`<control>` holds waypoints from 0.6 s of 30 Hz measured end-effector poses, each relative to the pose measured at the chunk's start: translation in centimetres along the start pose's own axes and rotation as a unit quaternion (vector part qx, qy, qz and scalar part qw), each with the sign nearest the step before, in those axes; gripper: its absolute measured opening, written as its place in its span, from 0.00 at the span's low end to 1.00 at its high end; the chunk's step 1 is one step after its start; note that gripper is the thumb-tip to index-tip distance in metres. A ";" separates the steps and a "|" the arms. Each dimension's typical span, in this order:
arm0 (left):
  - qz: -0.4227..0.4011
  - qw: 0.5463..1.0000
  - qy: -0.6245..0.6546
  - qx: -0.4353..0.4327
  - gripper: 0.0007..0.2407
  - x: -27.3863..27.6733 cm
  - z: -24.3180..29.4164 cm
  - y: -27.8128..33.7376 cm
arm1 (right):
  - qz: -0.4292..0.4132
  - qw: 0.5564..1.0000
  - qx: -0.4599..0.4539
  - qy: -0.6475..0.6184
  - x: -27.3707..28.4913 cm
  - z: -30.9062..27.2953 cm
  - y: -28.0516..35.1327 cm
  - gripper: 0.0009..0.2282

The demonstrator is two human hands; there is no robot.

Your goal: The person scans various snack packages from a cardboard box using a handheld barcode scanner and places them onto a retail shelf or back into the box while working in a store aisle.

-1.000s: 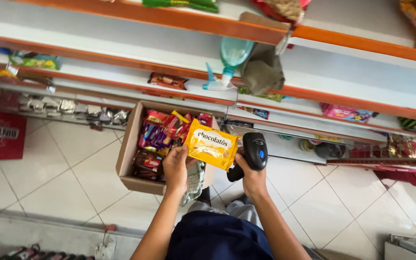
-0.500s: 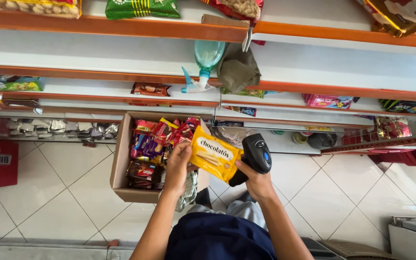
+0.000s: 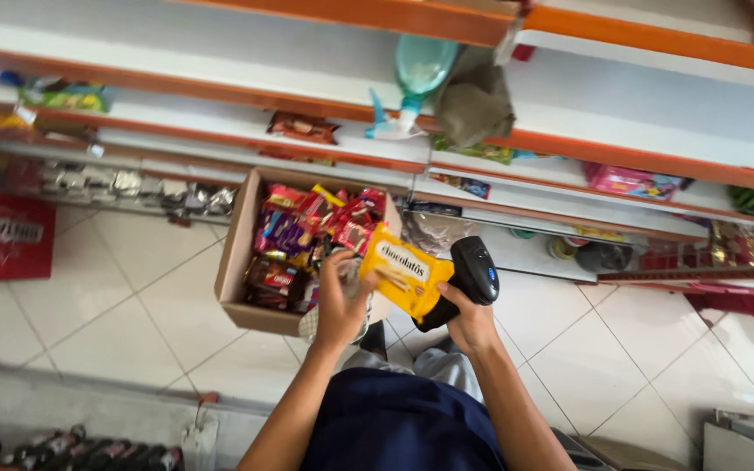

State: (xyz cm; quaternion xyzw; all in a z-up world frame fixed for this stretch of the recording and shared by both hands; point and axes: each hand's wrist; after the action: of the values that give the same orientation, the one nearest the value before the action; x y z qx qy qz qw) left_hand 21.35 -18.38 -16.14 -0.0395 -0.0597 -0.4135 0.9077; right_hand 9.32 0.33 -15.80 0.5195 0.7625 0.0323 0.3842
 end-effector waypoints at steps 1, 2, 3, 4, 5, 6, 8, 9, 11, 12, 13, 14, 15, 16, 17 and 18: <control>0.010 1.000 -0.002 0.005 0.23 0.8 1.2 0.6 | -0.005 1.000 -0.009 0.004 -0.3 0.6 -0.1 0.21; 0.017 0.964 -0.185 -0.188 0.29 1.7 2.2 1.2 | -0.014 0.999 -0.020 0.031 -0.6 1.2 -0.3 0.23; 0.018 0.860 -0.359 -0.363 0.35 2.5 2.8 1.7 | -0.024 0.998 -0.030 0.058 -0.9 1.9 -0.4 0.26; 0.024 0.861 -0.364 -0.354 0.35 3.0 2.7 2.4 | -0.030 0.997 -0.040 0.062 -1.1 2.6 -0.4 0.26; -0.008 0.851 -0.398 -0.343 0.35 3.5 2.1 3.1 | -0.046 0.995 -0.079 0.046 -1.3 3.6 -0.5 0.25; -0.041 0.839 -0.431 -0.329 0.36 4.1 1.0 3.9 | -0.063 0.990 -0.120 0.029 -1.4 4.5 -0.6 0.24; -0.081 0.923 -0.339 -0.163 0.28 5.1 -1.8 5.4 | -0.119 0.976 -0.183 -0.015 -1.4 6.4 -1.5 0.17; -0.124 0.967 -0.224 -0.003 0.21 5.7 -3.2 6.3 | -0.167 0.956 -0.235 -0.064 -1.2 7.4 -1.8 0.12; -0.096 0.968 -0.190 0.132 0.19 6.9 -5.6 8.0 | -0.123 0.963 -0.240 0.009 -1.5 10.1 -3.2 0.12; -0.074 0.952 -0.153 0.254 0.18 7.5 -6.5 8.7 | -0.080 0.966 -0.232 0.077 -1.8 11.6 -3.9 0.12; -0.063 0.951 -0.151 0.261 0.18 8.0 -7.1 9.6 | -0.087 0.963 -0.241 0.082 -1.9 12.9 -4.2 0.12; 0.030 0.975 -0.064 0.210 0.17 8.4 -7.7 10.3 | -0.071 0.932 -0.192 0.298 -2.0 14.4 -4.9 0.12; 0.121 0.981 0.023 0.152 0.17 8.7 -8.3 10.8 | -0.054 0.856 -0.131 0.498 -1.9 15.6 -5.4 0.13; 0.130 0.979 0.022 0.155 0.17 9.2 -8.8 11.2 | -0.061 0.853 -0.134 0.501 -1.4 16.7 -5.6 0.13; 0.146 0.973 0.047 0.170 0.16 9.6 -9.3 11.5 | -0.125 0.780 0.032 0.612 -0.6 17.8 -5.7 0.15; 0.160 0.967 0.073 0.185 0.14 9.9 -9.7 12.0 | -0.186 0.669 0.197 0.692 0.3 18.8 -5.7 0.18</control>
State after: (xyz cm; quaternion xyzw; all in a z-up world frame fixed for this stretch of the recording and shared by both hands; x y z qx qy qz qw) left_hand 37.55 -19.11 -24.57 0.1505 -0.0618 -0.2461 0.9555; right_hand 16.59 -8.62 -31.75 0.2593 0.8793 0.1589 -0.3666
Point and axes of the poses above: each hand's wrist, its own y-axis away from the middle knuckle, its own x-axis out of the back of the hand, z = x × y, and after that the axes turned 2 degrees about -y, right-handed
